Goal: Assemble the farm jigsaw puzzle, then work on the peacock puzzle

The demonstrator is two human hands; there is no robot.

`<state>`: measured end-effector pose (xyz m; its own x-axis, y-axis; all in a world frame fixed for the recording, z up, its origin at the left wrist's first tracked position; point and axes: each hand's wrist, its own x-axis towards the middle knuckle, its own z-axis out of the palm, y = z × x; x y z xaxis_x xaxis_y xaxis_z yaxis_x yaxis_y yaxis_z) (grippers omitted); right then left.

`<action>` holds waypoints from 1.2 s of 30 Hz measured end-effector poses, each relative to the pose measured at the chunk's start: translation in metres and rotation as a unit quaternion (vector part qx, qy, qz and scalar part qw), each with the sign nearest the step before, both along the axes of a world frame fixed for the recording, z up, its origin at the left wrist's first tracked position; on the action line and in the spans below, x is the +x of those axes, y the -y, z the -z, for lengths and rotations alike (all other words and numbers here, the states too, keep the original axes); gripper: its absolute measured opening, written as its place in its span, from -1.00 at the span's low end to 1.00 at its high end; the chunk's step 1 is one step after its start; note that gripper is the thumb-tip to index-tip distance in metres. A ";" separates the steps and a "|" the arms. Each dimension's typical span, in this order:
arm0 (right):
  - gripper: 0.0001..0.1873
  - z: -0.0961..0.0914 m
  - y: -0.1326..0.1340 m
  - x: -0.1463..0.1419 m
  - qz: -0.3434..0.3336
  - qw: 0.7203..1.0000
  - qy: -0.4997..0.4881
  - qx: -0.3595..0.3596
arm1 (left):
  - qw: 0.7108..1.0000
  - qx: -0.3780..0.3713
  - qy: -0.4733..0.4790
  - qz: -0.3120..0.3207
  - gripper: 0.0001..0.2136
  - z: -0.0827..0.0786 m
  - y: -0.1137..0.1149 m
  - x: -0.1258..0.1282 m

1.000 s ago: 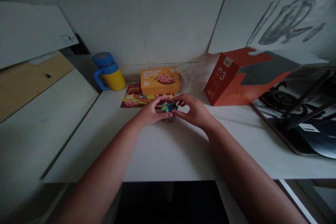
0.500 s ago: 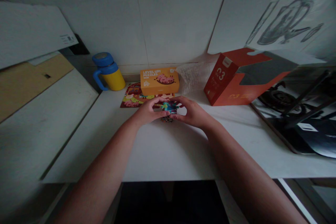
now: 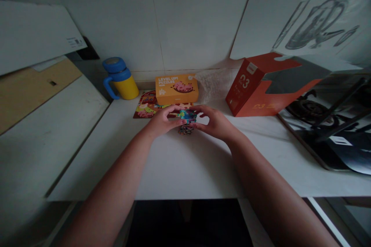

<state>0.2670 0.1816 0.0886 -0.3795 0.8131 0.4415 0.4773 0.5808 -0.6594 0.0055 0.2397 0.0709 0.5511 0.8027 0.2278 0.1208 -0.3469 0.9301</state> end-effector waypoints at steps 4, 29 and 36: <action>-0.48 0.000 0.000 0.001 0.007 1.000 -0.006 0.006 | 1.000 0.001 -0.005 -0.006 -0.48 -0.001 -0.001 -0.001; -0.56 -0.009 0.004 0.006 0.052 0.998 -0.017 0.033 | 0.998 -0.005 -0.004 -0.057 -0.47 -0.011 -0.005 -0.009; -0.52 -0.017 0.002 0.026 0.050 0.998 -0.034 -0.022 | 0.997 -0.072 0.019 -0.019 -0.46 -0.030 -0.004 -0.030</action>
<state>0.2926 0.1793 0.1056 -0.2657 0.8645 0.4267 0.4843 0.5024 -0.7163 -0.0244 0.2438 0.1008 0.5125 0.8488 0.1297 0.0950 -0.2061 0.9739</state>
